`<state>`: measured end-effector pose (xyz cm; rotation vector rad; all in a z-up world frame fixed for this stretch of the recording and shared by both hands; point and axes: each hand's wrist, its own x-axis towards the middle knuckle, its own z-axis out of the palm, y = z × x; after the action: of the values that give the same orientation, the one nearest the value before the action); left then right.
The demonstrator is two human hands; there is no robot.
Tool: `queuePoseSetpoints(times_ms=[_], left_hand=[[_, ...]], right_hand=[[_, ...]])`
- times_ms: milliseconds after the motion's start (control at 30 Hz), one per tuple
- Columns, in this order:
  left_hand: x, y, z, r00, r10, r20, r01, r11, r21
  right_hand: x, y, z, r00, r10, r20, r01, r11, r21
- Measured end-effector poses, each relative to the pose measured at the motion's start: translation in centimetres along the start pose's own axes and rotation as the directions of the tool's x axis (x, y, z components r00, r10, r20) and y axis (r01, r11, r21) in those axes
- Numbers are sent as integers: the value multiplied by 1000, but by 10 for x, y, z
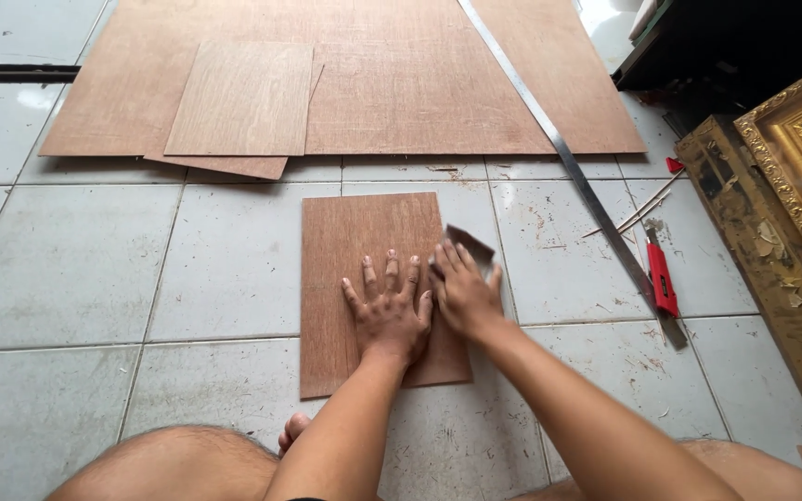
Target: Sanding the surface and edges of a small rectangular plywood piece with sandpaper.
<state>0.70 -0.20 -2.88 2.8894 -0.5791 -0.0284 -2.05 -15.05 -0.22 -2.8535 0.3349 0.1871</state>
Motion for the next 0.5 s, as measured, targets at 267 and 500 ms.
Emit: queuePoseSetpoints(times_ms=[267,500], left_hand=[[2,1,1,999,-5,32,6,999,-33],[-1,2,-8,1000,1,24,-1,1000,-12]], right_hand=[[-89,-16,-32,983,15,181,5,994,-109],[-14,0,-6,992,60,115,-45,990,-130]])
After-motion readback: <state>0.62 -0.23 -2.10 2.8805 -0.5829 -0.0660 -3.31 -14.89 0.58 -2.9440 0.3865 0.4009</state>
